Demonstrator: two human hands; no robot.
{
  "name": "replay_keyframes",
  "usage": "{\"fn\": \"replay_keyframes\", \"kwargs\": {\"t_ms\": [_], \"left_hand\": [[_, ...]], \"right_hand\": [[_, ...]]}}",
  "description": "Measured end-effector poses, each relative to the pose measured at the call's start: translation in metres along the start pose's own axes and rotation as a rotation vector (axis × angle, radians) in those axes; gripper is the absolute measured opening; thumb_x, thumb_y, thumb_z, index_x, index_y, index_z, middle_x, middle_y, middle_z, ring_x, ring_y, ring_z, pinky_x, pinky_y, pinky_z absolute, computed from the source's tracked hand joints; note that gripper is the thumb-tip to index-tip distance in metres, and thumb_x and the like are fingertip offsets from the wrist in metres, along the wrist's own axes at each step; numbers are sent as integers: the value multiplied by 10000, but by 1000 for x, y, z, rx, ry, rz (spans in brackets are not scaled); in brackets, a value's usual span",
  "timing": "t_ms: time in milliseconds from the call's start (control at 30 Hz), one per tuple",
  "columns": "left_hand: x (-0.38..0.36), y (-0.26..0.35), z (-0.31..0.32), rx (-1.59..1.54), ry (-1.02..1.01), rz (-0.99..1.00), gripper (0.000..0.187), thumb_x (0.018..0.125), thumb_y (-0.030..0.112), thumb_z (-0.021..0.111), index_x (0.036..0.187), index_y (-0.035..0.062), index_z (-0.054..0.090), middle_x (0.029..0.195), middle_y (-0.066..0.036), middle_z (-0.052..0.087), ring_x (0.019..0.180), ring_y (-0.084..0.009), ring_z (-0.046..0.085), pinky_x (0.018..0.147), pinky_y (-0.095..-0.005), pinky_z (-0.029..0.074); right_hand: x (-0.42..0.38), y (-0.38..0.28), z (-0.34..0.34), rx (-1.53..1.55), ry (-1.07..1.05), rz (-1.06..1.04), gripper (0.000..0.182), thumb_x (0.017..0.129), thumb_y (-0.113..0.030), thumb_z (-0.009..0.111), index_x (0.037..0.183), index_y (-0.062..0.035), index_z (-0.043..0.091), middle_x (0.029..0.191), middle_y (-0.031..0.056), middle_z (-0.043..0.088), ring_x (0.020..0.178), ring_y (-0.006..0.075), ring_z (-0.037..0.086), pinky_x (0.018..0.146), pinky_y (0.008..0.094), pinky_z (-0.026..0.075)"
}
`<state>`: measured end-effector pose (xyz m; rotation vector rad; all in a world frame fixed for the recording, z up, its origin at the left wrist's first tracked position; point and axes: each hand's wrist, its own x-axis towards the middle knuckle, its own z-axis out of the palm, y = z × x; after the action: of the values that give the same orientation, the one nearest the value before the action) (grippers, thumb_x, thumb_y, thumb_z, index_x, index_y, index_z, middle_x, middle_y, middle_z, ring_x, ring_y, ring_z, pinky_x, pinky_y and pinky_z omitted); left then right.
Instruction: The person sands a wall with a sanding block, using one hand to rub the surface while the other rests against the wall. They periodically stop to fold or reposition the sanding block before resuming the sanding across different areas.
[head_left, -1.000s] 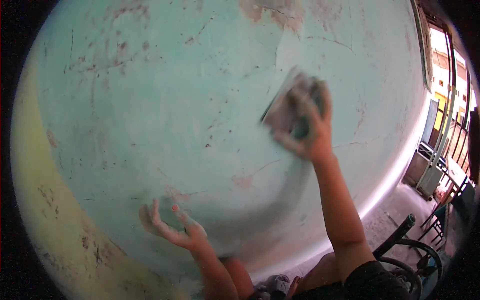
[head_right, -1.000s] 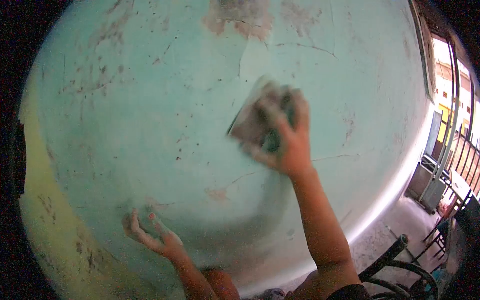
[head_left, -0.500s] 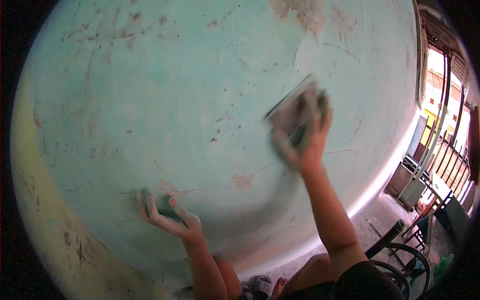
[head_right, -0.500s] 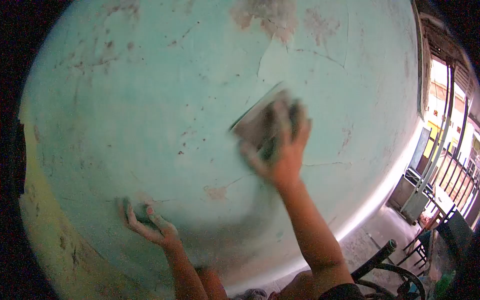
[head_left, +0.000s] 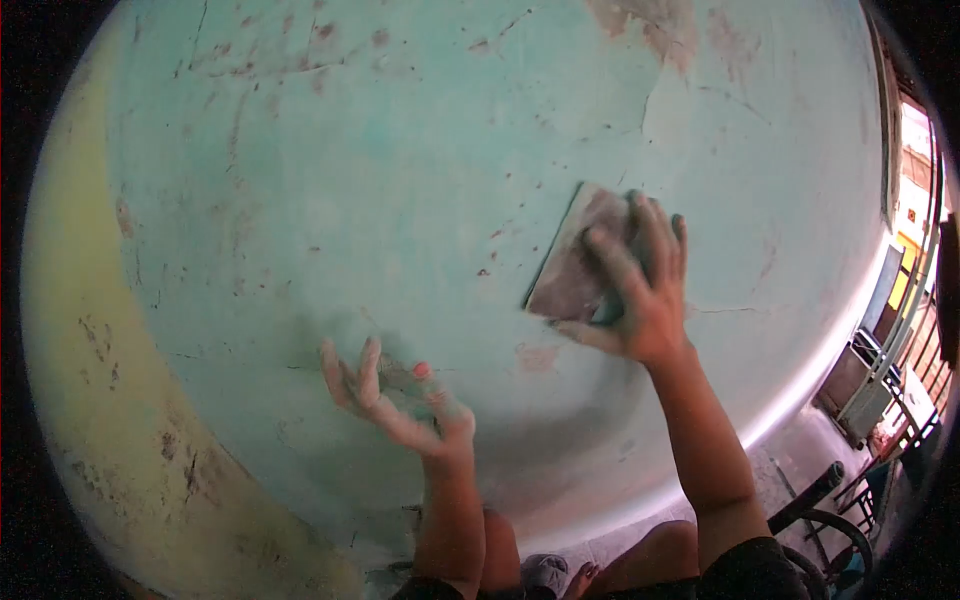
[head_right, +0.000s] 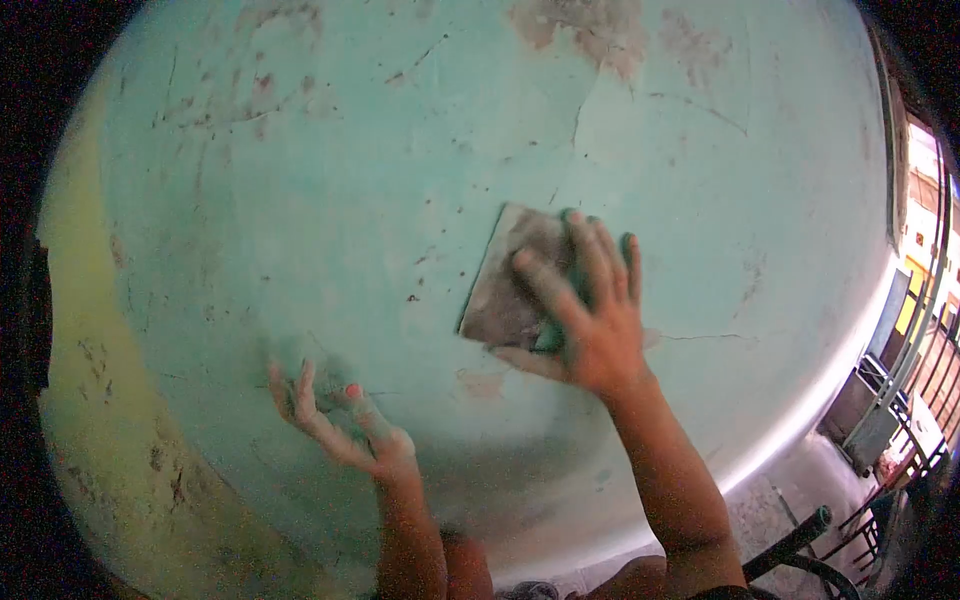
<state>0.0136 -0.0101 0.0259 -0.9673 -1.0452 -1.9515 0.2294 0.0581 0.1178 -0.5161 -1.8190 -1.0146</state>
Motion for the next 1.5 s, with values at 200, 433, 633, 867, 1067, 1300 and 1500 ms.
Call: {"fn": "replay_keyframes", "kwargs": {"t_ms": [200, 433, 633, 867, 1067, 1300, 1500], "left_hand": [[-11, 14, 29, -25, -70, 121, 472, 970, 324, 508, 1272, -39, 501, 1414, -284, 411, 1342, -406, 358, 1072, -562, 302], [-8, 16, 27, 66, -435, 224, 575, 926, 308, 568, 1392, 3, 427, 1470, -302, 350, 1363, -498, 308, 1109, -640, 199], [-19, 41, 9, 340, -669, -25, 838, 904, 453, 592, 1543, 70, 208, 1576, -307, 62, 1436, -541, 46, 1126, -656, 73], [-22, 31, 10, 349, -641, -19, 847, 909, 500, 567, 1546, 77, 203, 1584, -294, 40, 1439, -537, 24, 1127, -656, 57], [-24, 32, 10, 311, -635, -45, 879, 907, 646, 471, 1563, 154, 154, 1610, -227, 17, 1457, -498, 26, 1131, -661, 15], [-23, 28, 9, 292, -647, -25, 875, 895, 506, 588, 1554, 100, 181, 1591, -280, 27, 1440, -538, 13, 1122, -666, 39], [-26, 28, 12, 281, -638, -18, 877, 898, 507, 587, 1555, 97, 175, 1588, -287, 28, 1441, -535, 6, 1108, -686, 23]], "right_hand": [[-16, 25, 14, 10, 399, 549, 922, 662, -499, 816, 1426, -143, 443, 1487, 265, 331, 1343, 427, 364, 1101, 598, 255], [-29, 16, 18, 56, 214, 248, 999, 650, -553, 825, 1459, -156, 393, 1477, 282, 329, 1350, 455, 342, 1107, 609, 231], [-42, 39, 23, -44, 371, 599, 980, 683, -430, 845, 1476, -124, 357, 1471, 275, 313, 1350, 439, 320, 1102, 564, 276], [-31, 16, 19, 25, 265, 419, 975, 712, -460, 805, 1483, -93, 335, 1480, 261, 332, 1355, 432, 328, 1104, 563, 260], [-30, 12, 22, -78, 286, 596, 945, 743, -401, 782, 1490, -65, 311, 1490, 268, 319, 1381, 433, 294, 1113, 554, 245], [-26, 24, 17, -7, 346, 547, 978, 723, -385, 812, 1482, -43, 299, 1459, 262, 365, 1355, 417, 337, 1125, 540, 236], [-30, -3, 26, 57, 241, 413, 1056, 668, -494, 824, 1496, -90, 308, 1489, 256, 330, 1388, 433, 292, 1115, 630, 181]]}}
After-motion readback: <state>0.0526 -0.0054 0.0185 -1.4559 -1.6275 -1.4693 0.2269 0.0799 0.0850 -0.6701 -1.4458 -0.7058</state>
